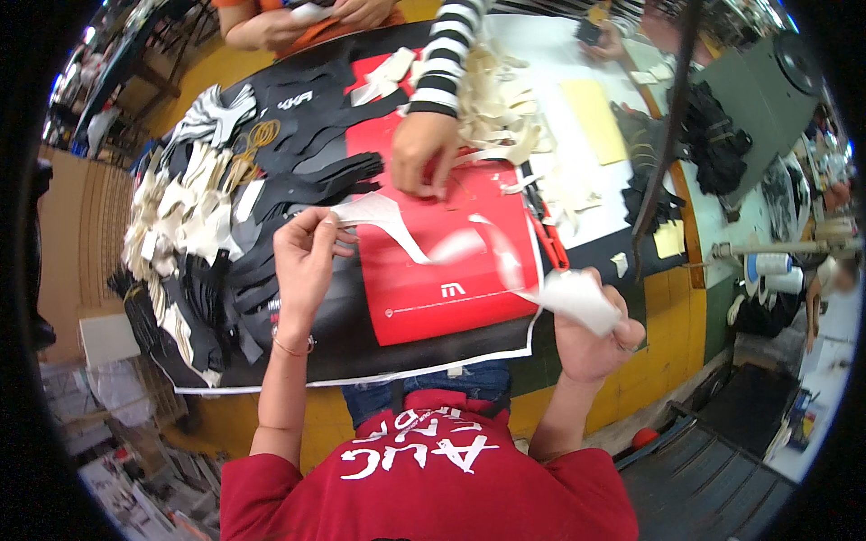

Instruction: The person assembles gloves by hand at a shared worktable. They repeatedly pick black glove parts and white fabric pieces, align and press them together, then place the assembled units aside. Other workers are visible across the table performing similar assembly.

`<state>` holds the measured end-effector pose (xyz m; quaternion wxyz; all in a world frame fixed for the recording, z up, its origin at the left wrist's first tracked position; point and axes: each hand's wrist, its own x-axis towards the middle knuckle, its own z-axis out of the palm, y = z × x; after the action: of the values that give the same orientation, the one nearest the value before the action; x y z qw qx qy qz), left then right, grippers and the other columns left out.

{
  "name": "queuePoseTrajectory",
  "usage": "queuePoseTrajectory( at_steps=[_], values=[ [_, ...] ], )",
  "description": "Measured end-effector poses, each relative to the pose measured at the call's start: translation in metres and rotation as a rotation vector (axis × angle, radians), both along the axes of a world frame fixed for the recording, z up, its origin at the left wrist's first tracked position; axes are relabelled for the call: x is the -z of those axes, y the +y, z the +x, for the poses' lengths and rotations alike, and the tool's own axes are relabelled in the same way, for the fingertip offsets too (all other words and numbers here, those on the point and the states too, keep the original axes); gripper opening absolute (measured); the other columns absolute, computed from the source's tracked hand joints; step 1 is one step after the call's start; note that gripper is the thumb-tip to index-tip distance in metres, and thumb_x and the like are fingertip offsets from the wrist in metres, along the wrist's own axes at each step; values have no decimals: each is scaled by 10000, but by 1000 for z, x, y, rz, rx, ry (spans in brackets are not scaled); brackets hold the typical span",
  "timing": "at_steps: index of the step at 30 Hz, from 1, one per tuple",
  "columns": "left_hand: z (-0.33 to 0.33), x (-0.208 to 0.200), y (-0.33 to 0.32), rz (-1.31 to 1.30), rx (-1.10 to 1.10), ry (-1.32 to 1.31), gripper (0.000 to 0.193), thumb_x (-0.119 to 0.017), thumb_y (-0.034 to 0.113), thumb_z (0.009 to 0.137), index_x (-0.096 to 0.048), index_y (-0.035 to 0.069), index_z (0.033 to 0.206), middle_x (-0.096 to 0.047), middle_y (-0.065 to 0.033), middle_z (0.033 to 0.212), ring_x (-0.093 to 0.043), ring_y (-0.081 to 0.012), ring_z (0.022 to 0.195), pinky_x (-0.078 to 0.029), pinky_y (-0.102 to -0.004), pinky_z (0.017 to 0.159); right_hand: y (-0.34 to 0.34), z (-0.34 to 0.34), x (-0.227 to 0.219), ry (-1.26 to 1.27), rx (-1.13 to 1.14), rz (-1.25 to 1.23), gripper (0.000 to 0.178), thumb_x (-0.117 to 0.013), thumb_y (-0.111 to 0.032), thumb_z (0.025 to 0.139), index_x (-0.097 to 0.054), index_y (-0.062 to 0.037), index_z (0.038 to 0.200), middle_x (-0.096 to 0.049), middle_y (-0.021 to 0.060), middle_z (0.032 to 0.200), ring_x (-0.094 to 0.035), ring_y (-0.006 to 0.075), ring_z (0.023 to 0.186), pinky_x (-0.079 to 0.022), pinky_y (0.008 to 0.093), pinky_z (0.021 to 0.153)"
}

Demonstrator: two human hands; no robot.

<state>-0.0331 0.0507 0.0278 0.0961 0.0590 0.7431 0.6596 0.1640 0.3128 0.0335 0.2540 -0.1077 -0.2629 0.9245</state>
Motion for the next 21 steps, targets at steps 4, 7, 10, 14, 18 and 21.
queuePoseTrajectory(
  at_steps=[4,7,10,14,18,21],
  values=[
    [-10,-28,33,-64,91,108,205,-580,99,985,-679,-75,939,-715,-80,804,-704,-127,705,-545,-244,603,26,40,-12,376,-121,-25,176,-731,-254,683,-591,-158,639,-548,20,911,-494,189,901,-389,341,770],
    [-16,-39,80,4,287,271,213,-590,108,969,-684,-82,952,-716,-111,787,-713,-133,699,-537,-251,600,41,69,-21,459,-24,162,207,-766,-261,657,-604,-153,589,-596,19,933,-502,186,902,-387,320,759],
    [-24,-35,155,100,592,254,237,-547,140,996,-672,-62,981,-694,-80,832,-695,-122,716,-548,-257,609,48,82,-21,393,-72,449,179,-771,-246,649,-652,-136,574,-648,65,957,-505,197,888,-382,300,738],
    [-15,-10,257,286,811,-177,274,-537,162,955,-683,-68,930,-711,-125,872,-717,-178,724,-586,-300,598,45,74,-15,151,-184,843,165,-753,-192,632,-727,-36,681,-690,188,1004,-495,198,795,-361,280,676],
    [6,16,275,-254,668,551,291,-630,152,885,-646,-110,1009,-676,-295,878,-703,-375,801,-578,-428,678,22,55,-15,-118,-209,881,203,-730,-179,663,-698,14,716,-686,233,1024,-520,191,832,-383,278,715],
    [25,8,239,-230,492,731,336,-590,11,856,-539,-73,1177,-621,-277,966,-648,-428,831,-529,-485,740,7,32,-12,-204,9,919,160,-689,-108,707,-651,39,757,-648,202,1041,-533,184,855,-416,295,772]
  ],
)
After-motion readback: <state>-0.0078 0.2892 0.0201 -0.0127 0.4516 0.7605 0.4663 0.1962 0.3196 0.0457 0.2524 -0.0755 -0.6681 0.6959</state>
